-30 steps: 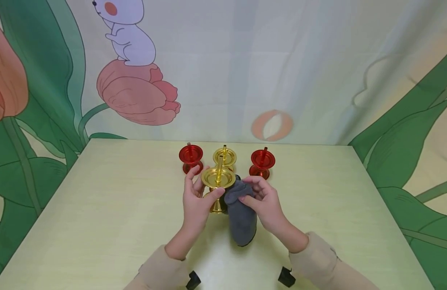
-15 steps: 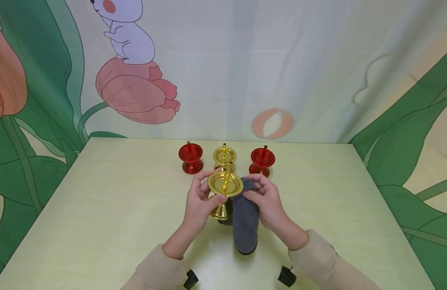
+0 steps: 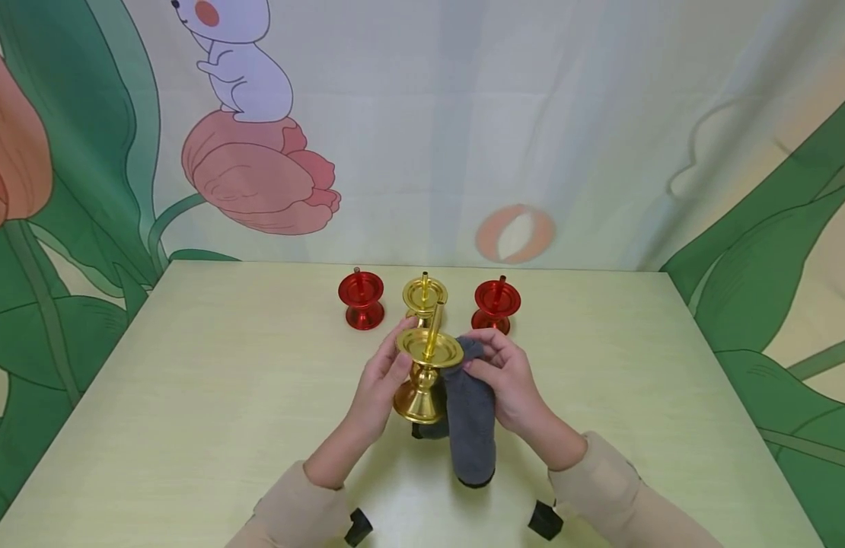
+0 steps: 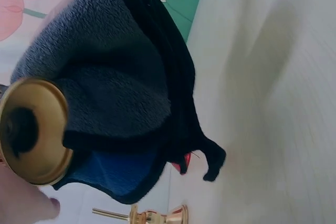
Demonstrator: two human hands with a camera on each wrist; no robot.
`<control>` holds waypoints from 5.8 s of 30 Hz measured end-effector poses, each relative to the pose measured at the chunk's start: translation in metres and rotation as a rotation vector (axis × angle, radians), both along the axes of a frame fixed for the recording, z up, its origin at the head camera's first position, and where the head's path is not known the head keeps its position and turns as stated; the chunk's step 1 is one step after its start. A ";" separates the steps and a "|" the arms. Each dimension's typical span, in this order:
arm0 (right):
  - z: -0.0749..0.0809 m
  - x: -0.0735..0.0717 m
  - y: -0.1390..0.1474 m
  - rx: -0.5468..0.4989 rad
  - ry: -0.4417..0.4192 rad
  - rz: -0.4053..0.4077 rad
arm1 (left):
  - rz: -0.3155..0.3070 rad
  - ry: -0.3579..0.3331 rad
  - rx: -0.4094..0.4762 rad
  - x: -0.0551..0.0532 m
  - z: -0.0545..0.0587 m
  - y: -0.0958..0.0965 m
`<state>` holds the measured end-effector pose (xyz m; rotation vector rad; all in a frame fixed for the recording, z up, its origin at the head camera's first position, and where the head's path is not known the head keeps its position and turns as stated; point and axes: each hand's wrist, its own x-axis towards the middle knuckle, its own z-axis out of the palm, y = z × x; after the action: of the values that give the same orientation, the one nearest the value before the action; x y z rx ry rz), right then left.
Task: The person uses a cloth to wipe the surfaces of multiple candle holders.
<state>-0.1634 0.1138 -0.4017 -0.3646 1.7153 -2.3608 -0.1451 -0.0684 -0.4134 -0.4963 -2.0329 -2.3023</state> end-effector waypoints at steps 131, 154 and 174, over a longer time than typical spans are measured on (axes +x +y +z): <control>0.018 -0.034 0.183 -0.003 0.049 -0.362 | 0.484 -0.105 -0.518 -0.023 -0.022 -0.091; 0.007 -0.055 0.299 0.805 0.035 -0.780 | 0.747 -0.152 -0.625 -0.068 -0.051 -0.133; -0.049 -0.104 0.230 1.087 -0.030 -0.593 | 0.852 -0.254 -0.635 -0.100 -0.067 -0.143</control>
<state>-0.2673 0.3436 -0.4506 0.4048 3.0006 -1.2641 -0.2452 -0.2113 -0.4806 0.6005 -2.3896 -1.2627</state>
